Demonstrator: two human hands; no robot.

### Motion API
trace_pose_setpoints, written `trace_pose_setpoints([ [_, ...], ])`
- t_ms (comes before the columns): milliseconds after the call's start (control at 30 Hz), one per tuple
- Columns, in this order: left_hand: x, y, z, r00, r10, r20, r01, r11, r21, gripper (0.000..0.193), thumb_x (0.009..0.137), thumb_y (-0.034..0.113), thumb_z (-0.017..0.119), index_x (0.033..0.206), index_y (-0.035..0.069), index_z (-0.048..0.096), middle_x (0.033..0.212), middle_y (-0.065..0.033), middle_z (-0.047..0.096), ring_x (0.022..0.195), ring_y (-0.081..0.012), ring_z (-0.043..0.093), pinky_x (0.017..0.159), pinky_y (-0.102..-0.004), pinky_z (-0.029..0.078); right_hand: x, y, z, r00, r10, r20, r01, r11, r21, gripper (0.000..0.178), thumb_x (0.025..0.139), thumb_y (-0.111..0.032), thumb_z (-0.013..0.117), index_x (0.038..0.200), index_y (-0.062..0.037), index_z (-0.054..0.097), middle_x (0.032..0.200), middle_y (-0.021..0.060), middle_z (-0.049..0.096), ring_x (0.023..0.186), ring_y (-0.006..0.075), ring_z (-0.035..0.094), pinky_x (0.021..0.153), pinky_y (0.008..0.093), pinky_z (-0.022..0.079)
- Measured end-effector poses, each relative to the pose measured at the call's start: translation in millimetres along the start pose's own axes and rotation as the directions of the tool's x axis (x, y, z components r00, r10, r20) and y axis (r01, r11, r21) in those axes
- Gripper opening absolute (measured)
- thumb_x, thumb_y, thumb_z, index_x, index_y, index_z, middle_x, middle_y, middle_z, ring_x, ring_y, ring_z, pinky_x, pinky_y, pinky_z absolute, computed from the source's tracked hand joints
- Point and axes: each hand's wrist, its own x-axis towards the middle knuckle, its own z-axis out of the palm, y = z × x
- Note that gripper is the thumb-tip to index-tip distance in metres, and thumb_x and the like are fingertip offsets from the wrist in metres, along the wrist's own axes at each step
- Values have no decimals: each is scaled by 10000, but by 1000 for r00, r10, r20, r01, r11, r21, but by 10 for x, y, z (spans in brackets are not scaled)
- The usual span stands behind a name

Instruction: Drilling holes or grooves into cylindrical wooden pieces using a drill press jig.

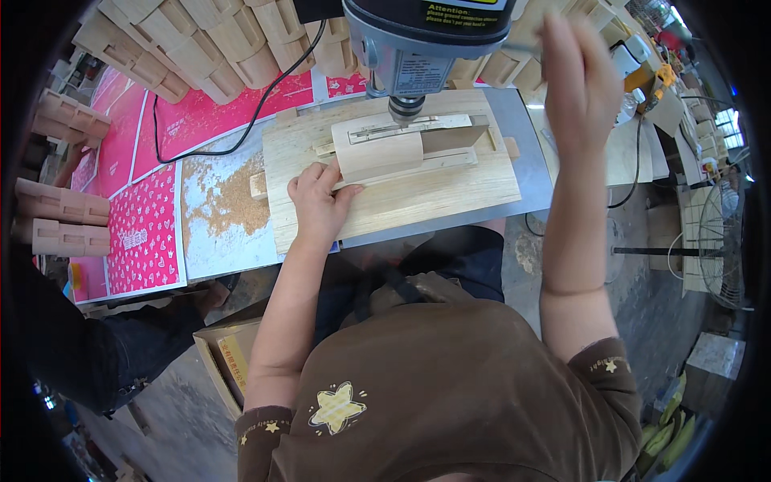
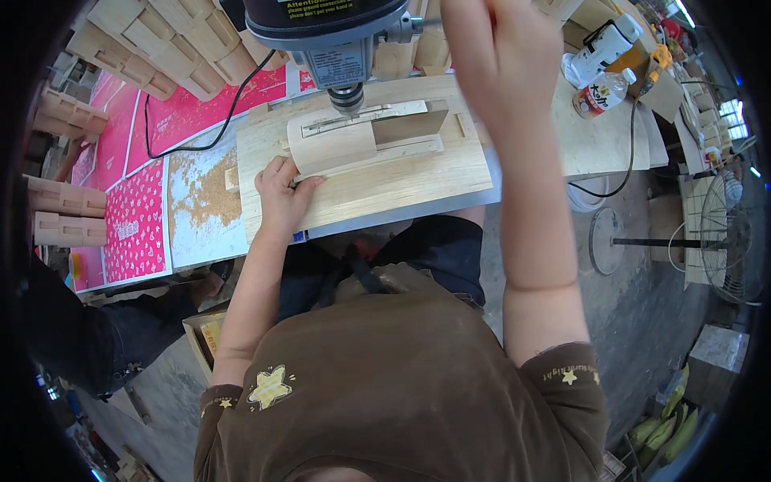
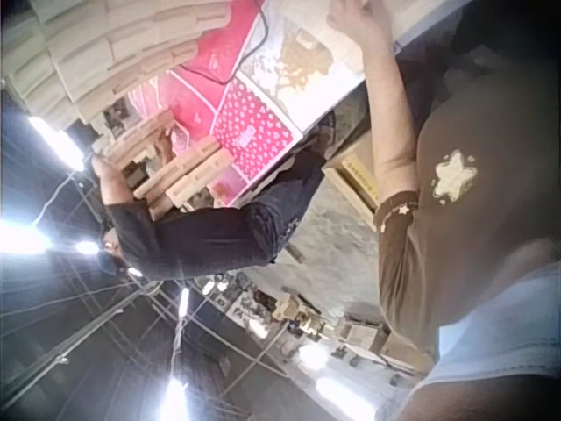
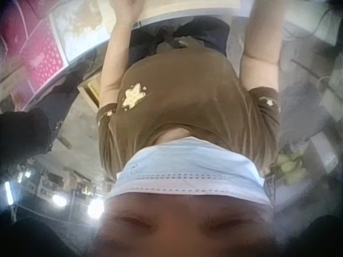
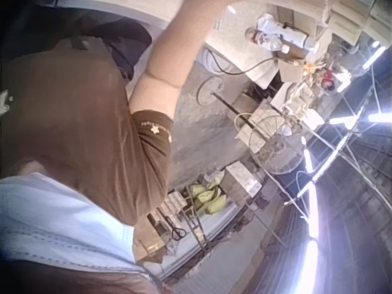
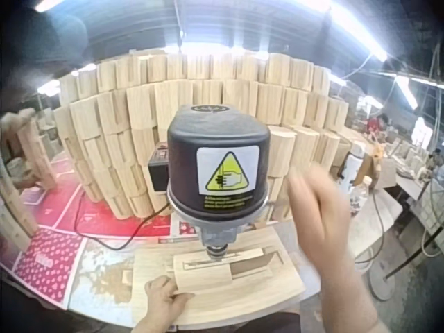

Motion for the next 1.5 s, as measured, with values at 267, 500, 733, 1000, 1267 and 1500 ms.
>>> trace_pose_setpoints([
  [267, 177, 312, 284, 999, 23, -31, -23, 1000, 13, 510, 636, 263, 763, 1100, 120, 609, 783, 2, 545, 821, -189, 520, 796, -382, 278, 956, 89, 307, 971, 34, 236, -22, 998, -54, 322, 839, -209, 460, 823, 71, 618, 716, 190, 609, 689, 242, 598, 639, 317, 457],
  [500, 186, 296, 297, 999, 52, -11, -51, 998, 46, 456, 630, 268, 766, 1020, 89, 612, 829, -27, 565, 871, -218, 526, 800, -398, 296, 138, -47, -159, 986, -118, 117, 117, 993, 15, 189, 822, -122, 608, 667, -32, 546, 558, 113, 520, 462, 245, 501, 459, 312, 390],
  [733, 73, 114, 334, 994, 108, -25, -109, 994, -21, 331, 669, 268, 725, 914, 85, 600, 840, -62, 539, 843, -286, 506, 785, -447, 331, -942, 361, 340, 974, -190, -120, 204, 971, 124, 69, 715, -85, 632, 766, -70, 589, 700, 69, 529, 633, 262, 524, 551, 365, 373],
  [1000, 142, 247, 355, 998, 68, 17, -68, 997, 43, 368, 699, 245, 725, 1023, 102, 625, 870, -6, 545, 780, -208, 536, 815, -393, 285, -966, 422, 281, 969, -218, -120, 234, 961, 145, 91, 769, -116, 627, 752, -56, 561, 682, 68, 481, 599, 256, 490, 541, 360, 354],
  [1267, 156, 260, 293, 998, 23, 58, -18, 997, -79, 333, 682, 236, 716, 980, 119, 623, 782, 10, 507, 739, -201, 503, 808, -392, 268, 586, 3, 201, 995, -63, -72, 56, 994, -95, 285, 852, -290, 528, 685, -59, 532, 554, 144, 546, 579, 357, 576, 523, 456, 433],
  [1500, 246, 616, 271, 977, -210, 47, 195, 768, -610, 316, 659, 32, 723, 951, 37, 602, 828, -12, 520, 692, -116, 461, 645, -273, 370, 438, 356, 405, 994, -62, -94, 84, 965, 249, 338, 866, -260, 505, 1112, -29, 495, 748, 202, 597, 731, 372, 586, 653, 472, 453],
])
